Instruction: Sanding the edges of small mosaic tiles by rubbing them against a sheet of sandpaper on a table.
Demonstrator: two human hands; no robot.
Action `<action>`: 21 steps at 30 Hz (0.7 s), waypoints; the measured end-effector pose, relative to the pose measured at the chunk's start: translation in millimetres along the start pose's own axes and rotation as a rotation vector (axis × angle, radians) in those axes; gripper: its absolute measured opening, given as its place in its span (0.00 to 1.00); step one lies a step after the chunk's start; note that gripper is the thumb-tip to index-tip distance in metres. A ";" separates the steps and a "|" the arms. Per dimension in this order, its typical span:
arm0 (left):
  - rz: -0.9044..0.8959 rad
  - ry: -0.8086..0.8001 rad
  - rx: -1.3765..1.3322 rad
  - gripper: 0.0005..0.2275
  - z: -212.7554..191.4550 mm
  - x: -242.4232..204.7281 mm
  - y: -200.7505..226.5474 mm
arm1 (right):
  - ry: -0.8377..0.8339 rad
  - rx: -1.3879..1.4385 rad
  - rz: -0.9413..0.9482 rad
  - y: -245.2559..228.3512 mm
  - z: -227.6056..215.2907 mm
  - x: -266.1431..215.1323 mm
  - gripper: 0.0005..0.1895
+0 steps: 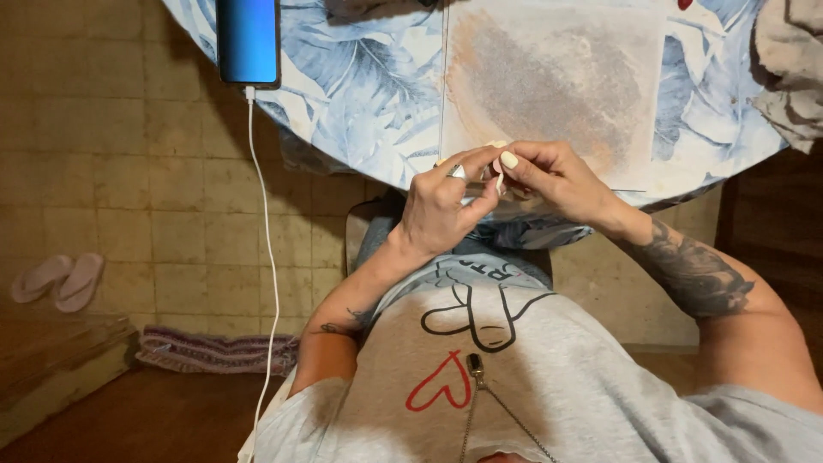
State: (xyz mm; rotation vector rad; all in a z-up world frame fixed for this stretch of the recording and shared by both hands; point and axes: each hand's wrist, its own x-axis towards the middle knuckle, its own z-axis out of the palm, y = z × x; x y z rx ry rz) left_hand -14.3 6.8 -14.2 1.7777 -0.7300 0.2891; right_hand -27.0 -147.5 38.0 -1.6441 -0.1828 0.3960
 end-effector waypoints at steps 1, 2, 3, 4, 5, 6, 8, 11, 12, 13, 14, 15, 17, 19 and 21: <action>0.000 0.002 -0.002 0.11 -0.3 -1.0 0.0 | 0.000 -0.002 0.001 -0.9 -1.6 -0.2 0.13; 0.021 -0.018 0.054 0.11 -0.3 -1.9 -0.4 | 0.002 -0.133 -0.056 -1.5 -3.5 -0.2 0.12; 0.037 -0.040 0.110 0.12 -0.9 -4.2 -0.6 | 0.003 -0.260 -0.112 -1.4 -4.3 -0.7 0.11; 0.033 -0.041 0.109 0.12 -2.4 -8.2 -0.1 | 0.002 -0.258 -0.108 24.3 -18.6 -3.4 0.11; 0.070 -0.089 0.238 0.12 -3.2 -11.6 0.5 | 0.008 -0.606 -0.229 49.7 -33.5 -6.6 0.10; 0.109 -0.137 0.366 0.12 -4.1 -14.7 1.0 | 0.012 -0.955 -0.350 74.9 -48.6 -9.9 0.09; 0.119 -0.182 0.444 0.13 -8.9 -21.3 1.3 | 0.025 -1.231 -0.387 64.9 -53.6 -18.6 0.08; 0.113 -0.285 0.547 0.16 -12.1 -30.2 -4.9 | 0.030 -1.503 -0.436 75.7 -58.4 -17.8 0.07; 0.103 -0.348 0.564 0.19 -12.3 -33.2 -7.8 | 0.029 -1.501 -0.442 83.8 -59.5 -16.1 0.06; 0.101 -0.348 0.565 0.19 -12.5 -33.4 -9.6 | 0.027 -1.501 -0.442 81.2 -49.6 -1.4 0.06; 0.115 -0.354 0.572 0.20 -12.3 -33.8 -11.2 | 0.034 -1.445 -0.507 78.7 -40.0 12.9 0.06; 0.131 -0.360 0.578 0.20 -11.0 -34.4 -12.4 | 0.042 -1.391 -0.568 76.4 -30.9 25.8 0.06; 0.126 -0.426 0.640 0.21 -16.7 -28.4 -5.8 | 0.072 -1.347 -0.524 63.2 -19.5 58.8 0.09; 0.118 -0.497 0.702 0.21 -19.5 -25.5 -1.1 | 0.101 -1.299 -0.480 61.3 -17.4 87.5 0.14; 0.120 -0.473 0.728 0.22 -19.2 -24.5 0.6 | 0.178 -1.500 -0.535 70.3 -25.7 112.5 0.13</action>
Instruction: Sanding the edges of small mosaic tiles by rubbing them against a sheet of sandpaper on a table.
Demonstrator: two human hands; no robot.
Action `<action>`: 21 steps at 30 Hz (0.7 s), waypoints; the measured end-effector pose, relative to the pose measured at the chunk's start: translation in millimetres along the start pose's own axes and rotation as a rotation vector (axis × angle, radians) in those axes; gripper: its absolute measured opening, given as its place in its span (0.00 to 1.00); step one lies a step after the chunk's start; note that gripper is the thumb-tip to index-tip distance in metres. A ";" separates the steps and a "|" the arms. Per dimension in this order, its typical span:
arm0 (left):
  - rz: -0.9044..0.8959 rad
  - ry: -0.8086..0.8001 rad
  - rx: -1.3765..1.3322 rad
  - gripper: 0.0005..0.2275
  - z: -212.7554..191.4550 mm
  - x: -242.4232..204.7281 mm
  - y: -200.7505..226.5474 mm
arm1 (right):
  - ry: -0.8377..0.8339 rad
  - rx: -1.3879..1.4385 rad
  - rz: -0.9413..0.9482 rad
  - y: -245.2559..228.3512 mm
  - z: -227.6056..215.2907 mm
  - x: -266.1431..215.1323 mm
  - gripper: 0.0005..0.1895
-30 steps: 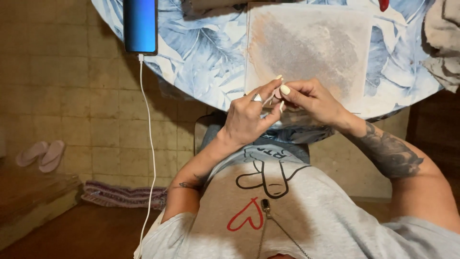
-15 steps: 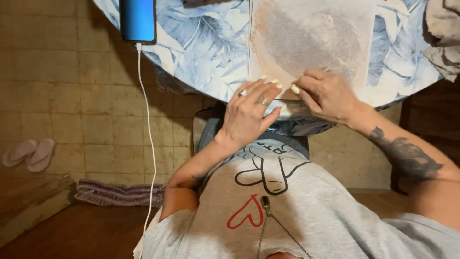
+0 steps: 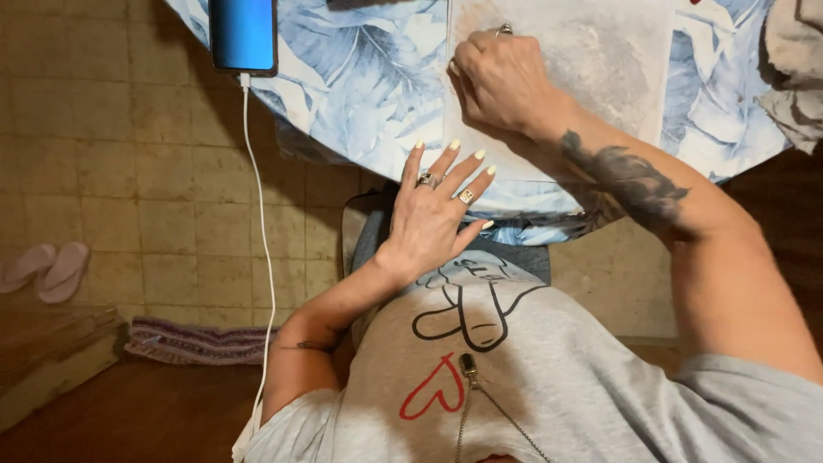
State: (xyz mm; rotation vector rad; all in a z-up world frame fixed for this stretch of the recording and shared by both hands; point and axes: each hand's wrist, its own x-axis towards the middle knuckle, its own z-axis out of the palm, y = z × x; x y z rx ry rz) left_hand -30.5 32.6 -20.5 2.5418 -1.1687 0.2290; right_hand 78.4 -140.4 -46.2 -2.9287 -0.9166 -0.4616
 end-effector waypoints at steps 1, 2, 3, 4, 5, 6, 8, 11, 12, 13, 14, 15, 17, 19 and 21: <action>-0.001 -0.003 0.000 0.22 0.0 -1.6 1.1 | -0.001 0.003 0.001 -8.9 -13.3 -10.6 0.13; -0.014 -0.020 0.004 0.22 0.6 -1.2 1.2 | -0.091 0.105 -0.020 -15.6 -27.2 -19.4 0.11; -0.026 -0.036 0.009 0.22 1.2 -0.7 1.0 | -0.182 0.207 -0.041 -22.2 -40.8 -27.9 0.10; -0.024 -0.035 0.005 0.22 0.4 0.5 0.2 | -0.186 0.204 -0.039 -15.7 -47.7 -44.5 0.10; -0.016 -0.015 -0.014 0.22 0.0 1.8 -0.6 | -0.264 0.169 -0.122 -9.1 -54.6 -61.3 0.07; -0.008 -0.005 -0.036 0.21 -1.3 0.3 -0.3 | -0.345 0.144 -0.202 -5.7 -60.9 -80.0 0.05; 0.003 -0.015 -0.035 0.22 -3.0 0.2 -0.9 | -0.324 0.081 -0.207 0.1 -67.1 -100.7 0.05; 0.015 0.005 -0.032 0.22 -1.0 2.0 -4.4 | -0.311 0.051 -0.204 1.7 -62.3 -96.3 0.08; 0.017 0.009 -0.048 0.22 0.2 -1.0 -2.9 | -0.336 0.108 -0.178 -3.0 -58.2 -93.3 0.10; 0.014 0.005 -0.051 0.22 0.0 -1.9 -1.7 | -0.339 0.112 -0.178 -9.0 -51.8 -76.6 0.10; 0.012 0.002 -0.040 0.22 0.1 -1.4 -1.6 | -0.264 0.090 -0.147 -13.4 -45.0 -58.1 0.12; 0.009 -0.001 -0.029 0.22 0.0 -0.8 -1.4 | -0.189 0.067 -0.115 -18.0 -38.5 -39.6 0.15; -0.002 -0.016 0.002 0.23 0.1 -0.6 -0.7 | -0.174 0.004 -0.086 -12.4 -17.0 -9.3 0.16; -0.004 -0.039 0.024 0.23 0.9 -1.0 0.6 | -0.165 -0.057 -0.043 -9.6 -11.5 0.8 0.17; -0.015 -0.037 0.046 0.23 0.7 -1.1 1.0 | -0.192 0.025 -0.170 -8.8 -22.0 -2.6 0.15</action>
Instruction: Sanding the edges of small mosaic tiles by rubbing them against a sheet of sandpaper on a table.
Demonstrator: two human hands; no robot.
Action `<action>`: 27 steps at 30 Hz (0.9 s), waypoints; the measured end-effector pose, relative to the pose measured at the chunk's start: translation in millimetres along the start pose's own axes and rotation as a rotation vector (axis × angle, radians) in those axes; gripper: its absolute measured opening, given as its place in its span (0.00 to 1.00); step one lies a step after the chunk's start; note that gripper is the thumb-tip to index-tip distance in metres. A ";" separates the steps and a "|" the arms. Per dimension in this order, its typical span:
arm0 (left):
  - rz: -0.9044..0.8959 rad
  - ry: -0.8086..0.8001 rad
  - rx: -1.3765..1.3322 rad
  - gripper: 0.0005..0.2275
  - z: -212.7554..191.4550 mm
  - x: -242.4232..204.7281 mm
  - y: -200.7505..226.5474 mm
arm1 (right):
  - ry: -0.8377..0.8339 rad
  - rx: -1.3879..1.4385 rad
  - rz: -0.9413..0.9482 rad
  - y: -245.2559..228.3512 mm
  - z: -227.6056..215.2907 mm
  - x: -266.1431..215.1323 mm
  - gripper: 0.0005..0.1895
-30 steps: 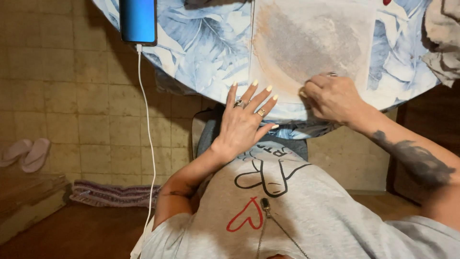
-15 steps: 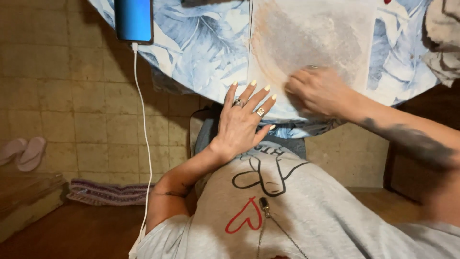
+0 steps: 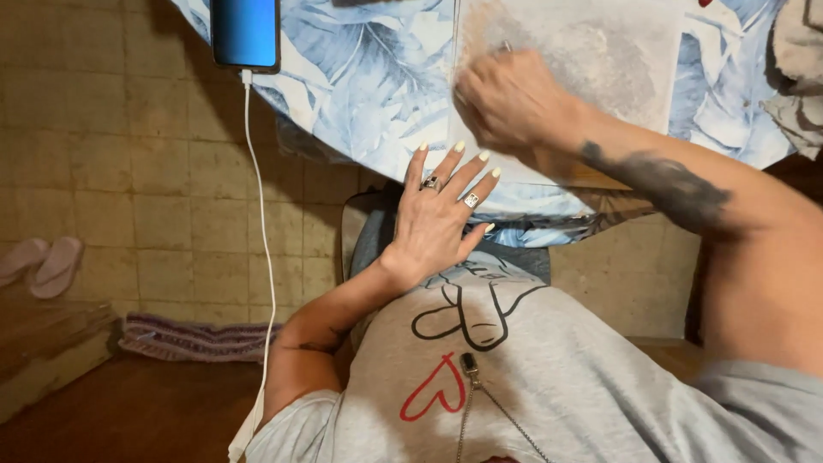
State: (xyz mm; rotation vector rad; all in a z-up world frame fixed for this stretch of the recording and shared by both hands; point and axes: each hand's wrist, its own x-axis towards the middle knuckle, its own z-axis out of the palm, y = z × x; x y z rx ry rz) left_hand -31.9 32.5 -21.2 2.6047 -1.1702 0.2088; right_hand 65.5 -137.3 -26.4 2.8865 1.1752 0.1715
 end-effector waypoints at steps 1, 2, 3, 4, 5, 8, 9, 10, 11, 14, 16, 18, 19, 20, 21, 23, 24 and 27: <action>0.001 0.003 -0.002 0.23 4.0 -1.0 0.5 | -0.002 -0.004 0.001 -0.4 0.2 -22.1 0.15; -0.004 0.062 -0.074 0.23 7.8 -1.9 1.2 | 0.004 -0.009 -0.089 -0.9 0.1 -44.2 0.09; -0.008 0.119 -0.144 0.23 11.5 -3.2 1.6 | 0.012 -0.013 -0.179 -1.7 0.2 -66.1 0.07; -0.006 0.122 -0.145 0.23 12.0 -3.1 0.9 | 0.011 -0.016 -0.178 7.2 -5.9 -86.9 0.07; -0.004 0.135 -0.157 0.23 12.5 -3.1 0.6 | -0.163 0.026 -0.232 16.5 -11.9 -107.2 0.07; -0.004 0.157 -0.168 0.23 13.1 -1.8 0.6 | -0.361 0.029 -0.243 34.6 -43.1 -128.0 0.08; 0.000 0.144 -0.182 0.23 13.3 -3.7 2.3 | -0.394 0.009 -0.189 34.2 -54.7 -132.6 0.08; 0.009 0.137 -0.188 0.23 12.2 -3.7 1.0 | -0.396 0.015 -0.178 35.9 -49.7 -128.3 0.08; 0.009 0.136 -0.167 0.23 11.8 -3.2 1.4 | -0.368 0.359 -0.004 38.9 -45.6 -124.6 0.09; 0.014 0.142 -0.141 0.23 8.1 -0.6 1.7 | -0.263 0.866 0.197 29.6 -43.6 -106.9 0.11; 0.016 0.131 -0.148 0.23 7.1 -0.6 2.7 | -0.205 1.050 0.224 19.3 -43.4 -100.2 0.13; 0.018 0.136 -0.149 0.24 8.5 0.1 2.1 | -0.176 1.117 0.228 13.9 -41.5 -98.2 0.13; 0.021 0.134 -0.149 0.24 7.4 1.1 2.2 | -0.174 1.118 0.230 14.2 -41.2 -98.8 0.13; 0.022 0.136 -0.152 0.24 6.4 2.3 1.9 | -0.158 1.049 0.218 14.7 -40.8 -99.2 0.12; 0.021 0.133 -0.160 0.23 5.4 1.7 2.7 | -0.147 0.985 0.209 13.2 -39.9 -100.7 0.12; 0.022 0.132 -0.164 0.23 6.4 1.6 3.5 | -0.151 0.612 0.149 13.1 -24.9 -115.1 0.11; 0.020 0.137 -0.164 0.24 6.4 1.8 2.8 | -0.149 0.234 0.083 13.8 -17.7 -120.3 0.10; 0.040 0.144 -0.158 0.24 10.7 0.9 1.3 | -0.049 0.089 -0.016 11.6 6.2 -120.2 0.06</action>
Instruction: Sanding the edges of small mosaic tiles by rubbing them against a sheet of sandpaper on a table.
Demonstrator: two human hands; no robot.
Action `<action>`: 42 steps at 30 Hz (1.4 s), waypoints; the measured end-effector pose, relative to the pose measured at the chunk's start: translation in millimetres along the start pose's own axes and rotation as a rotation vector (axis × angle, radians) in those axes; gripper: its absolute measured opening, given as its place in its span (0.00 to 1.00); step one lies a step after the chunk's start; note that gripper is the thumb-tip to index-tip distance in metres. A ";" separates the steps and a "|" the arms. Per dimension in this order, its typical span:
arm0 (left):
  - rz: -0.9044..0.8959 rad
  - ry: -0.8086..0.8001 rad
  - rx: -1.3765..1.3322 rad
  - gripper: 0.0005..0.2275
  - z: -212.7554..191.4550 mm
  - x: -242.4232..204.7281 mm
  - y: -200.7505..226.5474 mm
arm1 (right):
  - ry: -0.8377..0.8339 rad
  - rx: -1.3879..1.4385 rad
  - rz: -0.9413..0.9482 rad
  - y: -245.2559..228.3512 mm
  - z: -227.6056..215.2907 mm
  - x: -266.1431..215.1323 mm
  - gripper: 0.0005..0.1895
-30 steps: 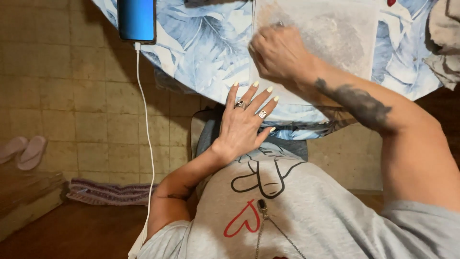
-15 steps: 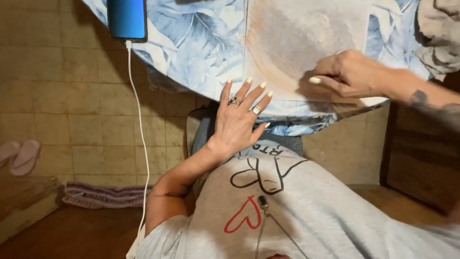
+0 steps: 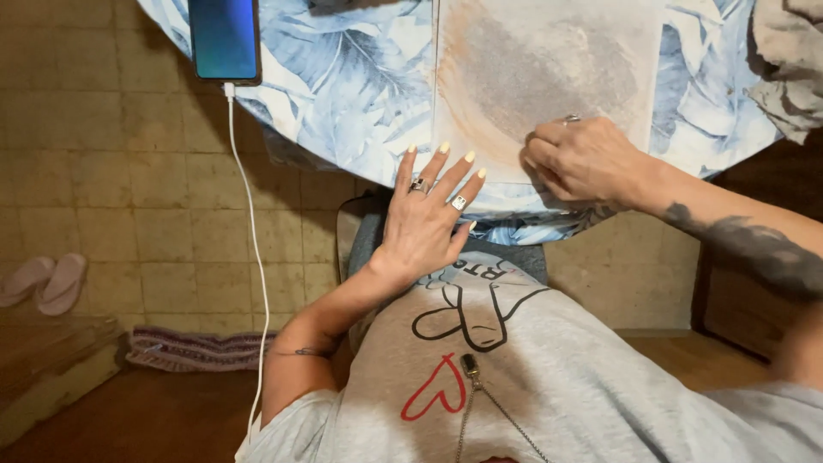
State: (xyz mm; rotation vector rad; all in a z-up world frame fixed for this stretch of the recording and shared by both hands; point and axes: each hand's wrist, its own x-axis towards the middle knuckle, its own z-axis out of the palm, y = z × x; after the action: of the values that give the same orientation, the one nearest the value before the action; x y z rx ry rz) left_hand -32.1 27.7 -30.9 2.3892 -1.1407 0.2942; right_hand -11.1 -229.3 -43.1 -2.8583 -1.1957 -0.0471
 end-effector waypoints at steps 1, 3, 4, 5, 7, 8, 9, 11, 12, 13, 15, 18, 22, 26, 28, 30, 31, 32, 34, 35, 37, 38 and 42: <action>0.000 0.000 0.003 0.24 -0.3 -0.4 -0.2 | 0.002 0.000 -0.002 -4.6 1.9 13.2 0.06; 0.007 -0.008 0.006 0.24 0.1 0.4 -0.5 | 0.069 0.092 -0.002 -11.6 4.8 39.8 0.05; 0.004 -0.012 0.002 0.24 -2.9 1.7 -0.1 | 0.066 0.096 -0.001 -15.4 -3.9 59.6 0.05; -0.003 -0.083 0.059 0.23 -5.8 2.9 0.3 | 0.089 0.054 0.052 -19.1 -12.3 79.4 0.09; -0.024 -0.153 0.123 0.23 -8.8 3.4 1.7 | 0.113 0.018 0.088 -18.8 -15.5 104.0 0.15; -0.030 -0.153 0.132 0.23 -8.8 3.5 1.7 | 0.131 -0.010 0.050 -15.1 -10.4 107.0 0.14; -0.035 -0.152 0.142 0.23 -8.9 3.9 1.6 | 0.149 -0.038 0.012 -11.1 -5.3 110.0 0.14; -0.031 -0.085 0.082 0.23 -2.9 0.7 1.3 | 0.144 -0.058 -0.095 -11.1 -8.5 72.3 0.08; -0.020 -0.005 0.029 0.24 0.7 1.5 -0.1 | 0.145 -0.091 -0.204 -8.9 -11.6 53.8 0.06; -0.013 -0.002 0.028 0.24 0.5 2.2 -0.4 | 0.146 -0.097 -0.198 -2.5 -15.5 33.4 0.06; -0.025 0.013 -0.012 0.25 -0.1 2.9 -0.3 | -0.227 0.026 -0.269 10.2 -23.6 -6.5 0.08; -0.026 0.034 -0.027 0.24 3.6 2.9 -1.3 | -0.367 -0.035 -0.269 35.0 -45.5 -29.4 0.06; -0.077 0.099 -0.085 0.23 1.0 12.7 4.2 | -0.194 0.358 -0.043 18.5 -44.9 11.1 0.08; -0.251 0.257 -0.609 0.22 -8.0 30.8 18.1 | 0.112 0.957 0.193 -18.8 -37.4 34.4 0.12; -0.280 0.273 -0.923 0.20 -12.9 40.7 19.9 | 0.193 1.016 0.184 -24.7 -43.9 42.9 0.13; -0.401 0.167 -1.172 0.20 -11.3 43.0 19.5 | 0.218 1.059 0.220 -21.2 -38.6 41.5 0.14; -0.406 0.162 -1.173 0.20 -11.4 45.7 18.9 | 0.218 1.065 0.224 -18.2 -34.6 40.0 0.14; -0.436 0.155 -1.202 0.19 -11.6 48.5 17.8 | 0.226 1.079 0.224 -14.5 -30.7 39.7 0.13; -0.467 0.148 -1.230 0.18 -10.8 54.6 15.3 | 0.235 1.095 0.224 -9.0 -31.1 41.3 0.13; -0.472 0.154 -1.240 0.18 -9.7 57.7 13.9 | 0.234 1.095 0.220 -7.3 -35.3 43.2 0.13; -0.486 0.156 -1.251 0.18 -8.2 61.0 12.6 | 0.229 1.102 0.220 -6.1 -44.8 45.9 0.14; -0.482 0.170 -1.253 0.18 -7.9 63.3 11.4 | 0.228 1.126 0.209 -4.3 -50.9 48.2 0.14; -0.487 0.197 -1.273 0.17 -7.1 72.6 9.7 | 0.216 1.162 0.194 9.0 -45.0 47.2 0.13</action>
State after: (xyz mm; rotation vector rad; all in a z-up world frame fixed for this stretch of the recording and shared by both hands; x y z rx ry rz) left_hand 6.2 -23.0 6.3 1.3469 -0.3637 -0.2952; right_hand 27.9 -204.4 3.7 -1.8453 -0.5661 0.2510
